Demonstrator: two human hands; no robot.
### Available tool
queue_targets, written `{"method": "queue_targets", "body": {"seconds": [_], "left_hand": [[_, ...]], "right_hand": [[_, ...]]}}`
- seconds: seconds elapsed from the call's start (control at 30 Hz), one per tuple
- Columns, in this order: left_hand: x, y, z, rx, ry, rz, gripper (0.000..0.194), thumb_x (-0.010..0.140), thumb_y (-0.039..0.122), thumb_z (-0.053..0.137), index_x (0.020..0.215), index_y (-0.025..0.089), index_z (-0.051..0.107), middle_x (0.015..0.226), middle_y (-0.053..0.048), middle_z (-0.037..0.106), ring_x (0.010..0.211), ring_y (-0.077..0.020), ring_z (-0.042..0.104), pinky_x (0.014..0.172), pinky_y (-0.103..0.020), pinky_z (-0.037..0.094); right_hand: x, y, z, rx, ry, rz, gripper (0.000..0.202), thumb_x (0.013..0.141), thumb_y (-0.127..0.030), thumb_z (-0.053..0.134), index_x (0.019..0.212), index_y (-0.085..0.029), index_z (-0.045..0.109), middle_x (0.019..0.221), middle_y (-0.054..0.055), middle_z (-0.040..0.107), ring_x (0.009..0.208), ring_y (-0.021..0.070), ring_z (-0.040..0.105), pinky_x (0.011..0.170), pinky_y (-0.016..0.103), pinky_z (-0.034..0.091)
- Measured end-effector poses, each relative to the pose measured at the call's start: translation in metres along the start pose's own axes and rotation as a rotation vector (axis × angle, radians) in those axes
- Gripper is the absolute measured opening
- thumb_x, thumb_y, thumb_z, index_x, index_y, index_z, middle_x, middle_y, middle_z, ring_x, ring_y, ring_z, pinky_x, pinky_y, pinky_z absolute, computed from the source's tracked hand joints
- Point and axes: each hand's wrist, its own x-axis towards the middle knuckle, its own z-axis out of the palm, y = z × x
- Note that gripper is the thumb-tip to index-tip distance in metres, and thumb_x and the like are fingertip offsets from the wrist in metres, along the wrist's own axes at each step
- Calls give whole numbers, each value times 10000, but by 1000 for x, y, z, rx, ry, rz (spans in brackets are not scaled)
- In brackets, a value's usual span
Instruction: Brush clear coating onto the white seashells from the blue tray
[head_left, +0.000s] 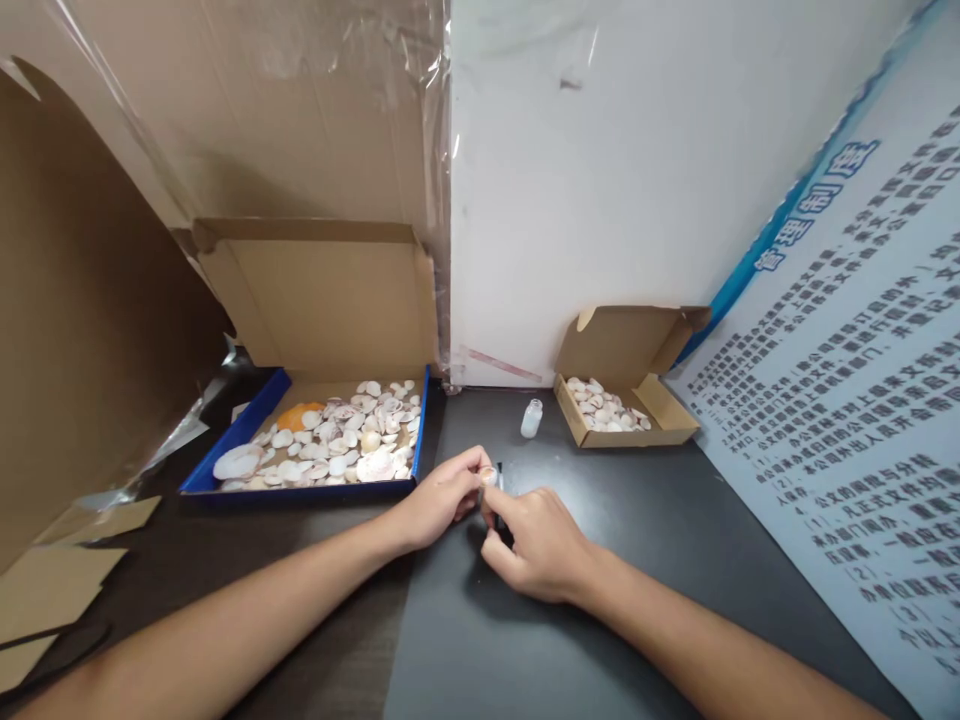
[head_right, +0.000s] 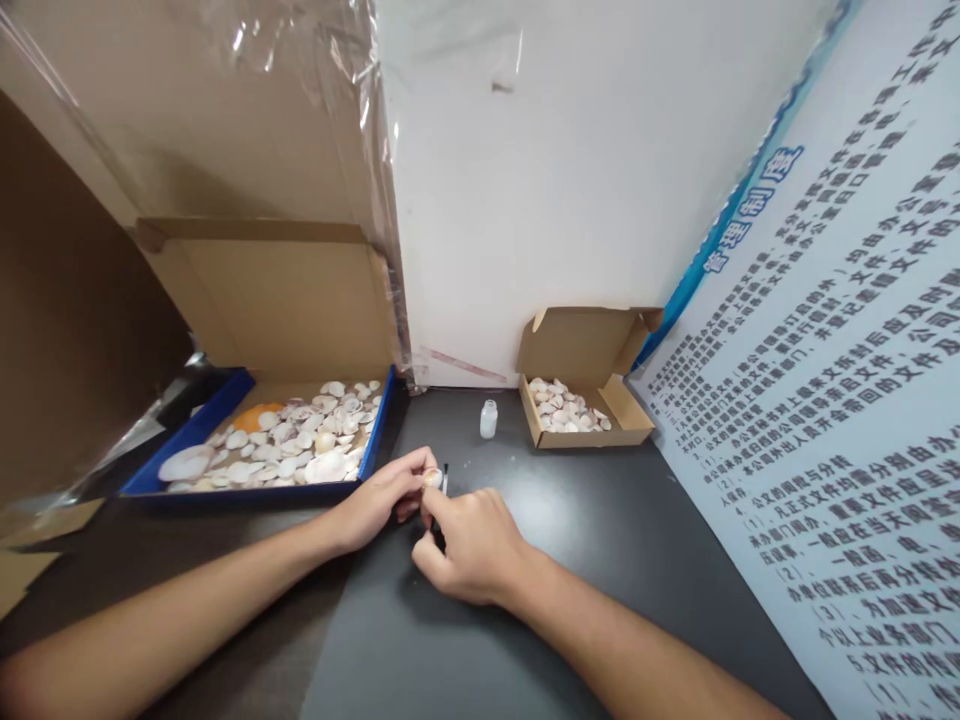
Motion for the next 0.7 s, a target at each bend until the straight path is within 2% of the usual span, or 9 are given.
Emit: {"method": "queue_targets", "body": {"seconds": [0.23,0.43,0.6,0.7], "left_hand": [[1,-3,-2,2,14,9,80,803,252,431,764,194,393,584,66,357,495,-83,285,482,-228,230],[2,-6,-3,-21,20,0,80,807,258,428,778,194,391,596,67,353,496,-81,282,473,-224,227],[3,-6,-3,-26,17,13,85,807,262,432,776,192,396,584,73,335,488,-79,267,472,-223,234],[3,-7,-3,-21,21,10,94,807,270,440,777,193,394,580,76,328,488,-80,266,471,-222,236]], "right_hand": [[-2,0,2,8,43,-79,139,713,-230,473,800,-189,573,595,-17,602,494,113,461,554,250,192],[-1,-1,1,-18,45,43,115,715,-233,473,762,-193,570,586,-10,606,488,110,425,552,255,156],[-3,-1,3,42,50,-35,93,680,-230,480,719,-192,556,568,-16,589,493,106,418,553,247,170],[-4,-1,4,45,36,-27,95,681,-225,479,709,-192,564,580,-13,596,495,105,408,554,245,166]]}}
